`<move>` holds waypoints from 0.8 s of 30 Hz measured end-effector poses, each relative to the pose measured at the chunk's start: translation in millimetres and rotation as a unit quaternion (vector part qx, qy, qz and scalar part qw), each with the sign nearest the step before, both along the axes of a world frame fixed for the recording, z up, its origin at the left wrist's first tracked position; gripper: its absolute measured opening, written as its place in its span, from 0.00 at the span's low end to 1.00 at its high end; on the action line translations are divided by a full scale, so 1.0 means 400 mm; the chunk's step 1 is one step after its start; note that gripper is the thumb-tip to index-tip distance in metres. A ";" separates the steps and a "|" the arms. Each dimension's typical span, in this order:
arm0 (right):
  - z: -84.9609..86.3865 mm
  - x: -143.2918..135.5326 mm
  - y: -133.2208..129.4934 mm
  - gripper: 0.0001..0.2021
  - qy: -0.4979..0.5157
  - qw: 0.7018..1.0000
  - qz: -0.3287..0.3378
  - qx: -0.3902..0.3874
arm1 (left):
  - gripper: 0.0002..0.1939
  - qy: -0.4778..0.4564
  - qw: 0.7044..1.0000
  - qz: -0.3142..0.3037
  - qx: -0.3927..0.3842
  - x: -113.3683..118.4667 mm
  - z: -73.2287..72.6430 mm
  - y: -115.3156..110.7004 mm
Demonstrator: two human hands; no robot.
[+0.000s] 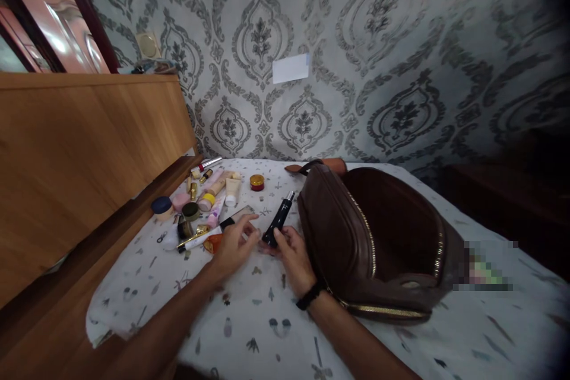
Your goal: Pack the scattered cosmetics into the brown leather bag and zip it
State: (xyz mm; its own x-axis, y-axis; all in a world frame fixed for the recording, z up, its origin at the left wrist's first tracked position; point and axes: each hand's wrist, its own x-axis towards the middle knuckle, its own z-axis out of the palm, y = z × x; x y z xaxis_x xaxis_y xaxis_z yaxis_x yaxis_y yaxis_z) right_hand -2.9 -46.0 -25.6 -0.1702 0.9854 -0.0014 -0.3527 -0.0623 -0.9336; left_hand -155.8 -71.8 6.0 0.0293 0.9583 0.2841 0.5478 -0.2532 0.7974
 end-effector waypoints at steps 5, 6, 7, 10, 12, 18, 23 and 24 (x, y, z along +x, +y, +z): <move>0.003 -0.003 -0.002 0.31 -0.018 1.000 0.012 -0.010 | 0.18 0.331 0.934 0.125 0.050 -0.072 0.052 0.097; 0.005 -0.003 -0.003 0.31 -0.019 1.000 0.013 -0.008 | 0.20 0.383 0.913 0.136 0.032 -0.083 0.058 0.126; 0.007 -0.003 -0.004 0.31 -0.018 1.000 0.015 -0.007 | 0.22 0.412 0.899 0.144 0.013 -0.092 0.060 0.155; 0.013 0.000 -0.006 0.30 -0.017 1.000 0.018 -0.003 | 0.23 0.436 0.886 0.158 -0.026 -0.107 0.050 0.230; 0.015 0.002 -0.007 0.29 -0.018 1.000 0.017 -0.001 | 0.21 0.444 0.881 0.157 -0.044 -0.113 0.038 0.261; 0.011 -0.001 -0.005 0.31 -0.018 1.000 0.020 -0.002 | 0.17 0.446 0.883 0.137 -0.046 -0.153 0.030 0.304; 0.009 0.000 -0.006 0.31 -0.020 0.999 0.028 -0.002 | 0.17 0.434 0.888 0.145 -0.038 -0.202 0.059 0.397; 0.010 0.001 -0.006 0.31 -0.019 0.999 0.029 -0.002 | 0.17 0.434 0.888 0.151 -0.036 -0.207 0.064 0.421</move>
